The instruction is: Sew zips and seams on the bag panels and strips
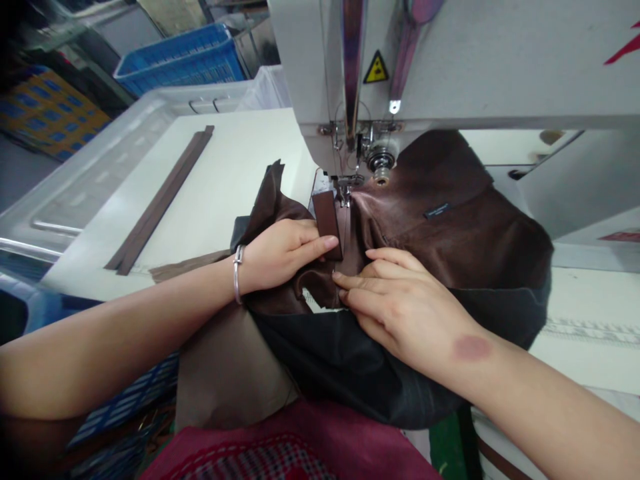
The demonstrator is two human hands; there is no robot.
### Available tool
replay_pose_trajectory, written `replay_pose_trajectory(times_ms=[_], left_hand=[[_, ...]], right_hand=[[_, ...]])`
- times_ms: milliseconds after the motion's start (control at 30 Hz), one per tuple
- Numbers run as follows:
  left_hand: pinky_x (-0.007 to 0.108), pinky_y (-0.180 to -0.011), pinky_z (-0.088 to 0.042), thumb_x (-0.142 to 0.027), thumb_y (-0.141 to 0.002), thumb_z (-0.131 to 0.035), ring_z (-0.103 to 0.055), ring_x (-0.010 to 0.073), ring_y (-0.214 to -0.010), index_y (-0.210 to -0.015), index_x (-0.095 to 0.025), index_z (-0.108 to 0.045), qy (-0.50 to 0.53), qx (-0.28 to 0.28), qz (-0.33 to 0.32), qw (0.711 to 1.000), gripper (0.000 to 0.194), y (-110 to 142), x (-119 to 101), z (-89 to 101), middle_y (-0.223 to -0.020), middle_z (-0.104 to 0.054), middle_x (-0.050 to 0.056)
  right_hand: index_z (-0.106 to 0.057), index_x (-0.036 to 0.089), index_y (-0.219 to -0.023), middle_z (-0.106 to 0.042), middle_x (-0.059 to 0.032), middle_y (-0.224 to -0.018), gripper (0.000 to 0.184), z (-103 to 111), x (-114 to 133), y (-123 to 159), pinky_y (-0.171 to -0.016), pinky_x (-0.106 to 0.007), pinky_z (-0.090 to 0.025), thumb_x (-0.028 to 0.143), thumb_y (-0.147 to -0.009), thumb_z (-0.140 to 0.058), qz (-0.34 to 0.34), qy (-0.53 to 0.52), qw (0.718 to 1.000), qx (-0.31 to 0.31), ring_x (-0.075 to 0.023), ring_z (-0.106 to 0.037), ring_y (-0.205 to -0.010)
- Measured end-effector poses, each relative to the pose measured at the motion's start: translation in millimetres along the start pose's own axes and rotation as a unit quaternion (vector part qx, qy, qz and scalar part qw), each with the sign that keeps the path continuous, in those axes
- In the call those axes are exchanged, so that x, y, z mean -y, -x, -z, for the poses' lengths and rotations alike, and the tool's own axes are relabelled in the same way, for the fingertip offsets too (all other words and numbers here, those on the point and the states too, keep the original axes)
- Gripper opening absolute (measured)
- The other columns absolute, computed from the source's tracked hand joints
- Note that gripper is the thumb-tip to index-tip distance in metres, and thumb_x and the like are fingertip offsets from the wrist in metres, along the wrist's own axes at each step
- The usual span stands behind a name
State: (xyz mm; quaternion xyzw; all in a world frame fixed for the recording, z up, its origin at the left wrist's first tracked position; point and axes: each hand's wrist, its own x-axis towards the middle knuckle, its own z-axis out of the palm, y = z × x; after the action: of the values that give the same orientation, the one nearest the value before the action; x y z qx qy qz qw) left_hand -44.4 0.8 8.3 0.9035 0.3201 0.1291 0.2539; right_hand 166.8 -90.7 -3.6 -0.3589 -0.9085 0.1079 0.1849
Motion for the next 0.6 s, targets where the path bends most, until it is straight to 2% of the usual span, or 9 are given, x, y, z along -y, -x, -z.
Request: replay_pose_trajectory(times_ms=[67, 133, 200, 267, 333, 400, 600], left_hand=[[0.026, -0.066, -0.041, -0.038, -0.099, -0.033, -0.054, 0.0119, -0.065, -0.063, -0.013, -0.06, -0.018, -0.013, -0.014, 1.0, 0.052, 2, -1, -1.1, -0.066, -0.058, 0.002], [0.029, -0.076, -0.044, -0.039, -0.097, -0.039, -0.057, 0.0158, -0.081, -0.063, -0.013, -0.062, -0.052, -0.034, -0.051, 0.997, 0.049, 7, -2, -2.2, -0.081, -0.063, 0.007], [0.034, -0.087, -0.043, -0.036, -0.094, -0.047, -0.057, 0.02, -0.096, -0.075, -0.013, -0.068, -0.085, -0.036, -0.088, 0.992, 0.037, 13, -3, -3.1, -0.1, -0.065, 0.009], [0.037, -0.092, -0.043, -0.031, -0.089, -0.053, -0.056, 0.022, -0.103, -0.094, -0.015, -0.071, -0.107, -0.02, -0.103, 0.989, 0.024, 18, -3, -4.2, -0.111, -0.064, 0.009], [0.038, -0.092, -0.043, -0.028, -0.084, -0.056, -0.057, 0.0229, -0.104, -0.105, -0.015, -0.069, -0.121, -0.013, -0.107, 0.987, 0.027, 22, -2, -5.6, -0.113, -0.065, 0.008], [0.038, -0.093, -0.044, -0.029, -0.081, -0.058, -0.057, 0.0238, -0.104, -0.103, -0.015, -0.069, -0.129, -0.022, -0.107, 0.986, 0.028, 24, -1, -7.0, -0.113, -0.065, 0.008], [0.038, -0.091, -0.045, -0.031, -0.082, -0.057, -0.058, 0.0233, -0.103, -0.101, -0.016, -0.07, -0.12, -0.04, -0.117, 0.985, 0.028, 21, 4, -7.7, -0.111, -0.067, 0.007]], right_hand=[[-0.067, 0.026, -0.101, -0.065, 0.0026, -0.118, 0.019, 0, 0, 1, -0.109, -0.042, -0.032, 0.02, -0.092, -0.051, 0.001, 0.002, 1.0, 0.0, -0.0144, -0.06, -0.1], [-0.066, 0.026, -0.103, -0.065, 0.0026, -0.118, 0.022, -1, 2, 2, -0.111, -0.043, -0.03, 0.018, -0.091, -0.05, 0.001, 0.003, 1.0, 0.002, -0.0145, -0.059, -0.103], [-0.066, 0.024, -0.105, -0.064, -0.0001, -0.118, 0.024, -2, 4, 3, -0.112, -0.044, -0.028, 0.017, -0.089, -0.05, -0.015, 0.011, 1.0, -0.009, -0.0158, -0.058, -0.106], [-0.063, 0.018, -0.113, -0.061, -0.0049, -0.121, 0.03, -3, 6, 2, -0.114, -0.043, -0.027, 0.018, -0.086, -0.05, -0.046, 0.032, 0.998, -0.035, -0.0178, -0.054, -0.112], [-0.057, 0.014, -0.123, -0.058, -0.0076, -0.126, 0.039, -5, 9, 1, -0.115, -0.043, -0.025, 0.019, -0.085, -0.049, -0.067, 0.06, 0.995, -0.051, -0.0189, -0.051, -0.118], [-0.054, 0.015, -0.129, -0.057, -0.006, -0.13, 0.044, -5, 10, -1, -0.115, -0.043, -0.024, 0.019, -0.086, -0.048, -0.066, 0.08, 0.994, -0.043, -0.0183, -0.049, -0.12], [-0.055, 0.02, -0.13, -0.057, -0.0022, -0.13, 0.044, -2, 7, -7, -0.114, -0.041, -0.025, 0.02, -0.087, -0.046, -0.062, 0.084, 0.994, -0.031, -0.0169, -0.052, -0.118]])
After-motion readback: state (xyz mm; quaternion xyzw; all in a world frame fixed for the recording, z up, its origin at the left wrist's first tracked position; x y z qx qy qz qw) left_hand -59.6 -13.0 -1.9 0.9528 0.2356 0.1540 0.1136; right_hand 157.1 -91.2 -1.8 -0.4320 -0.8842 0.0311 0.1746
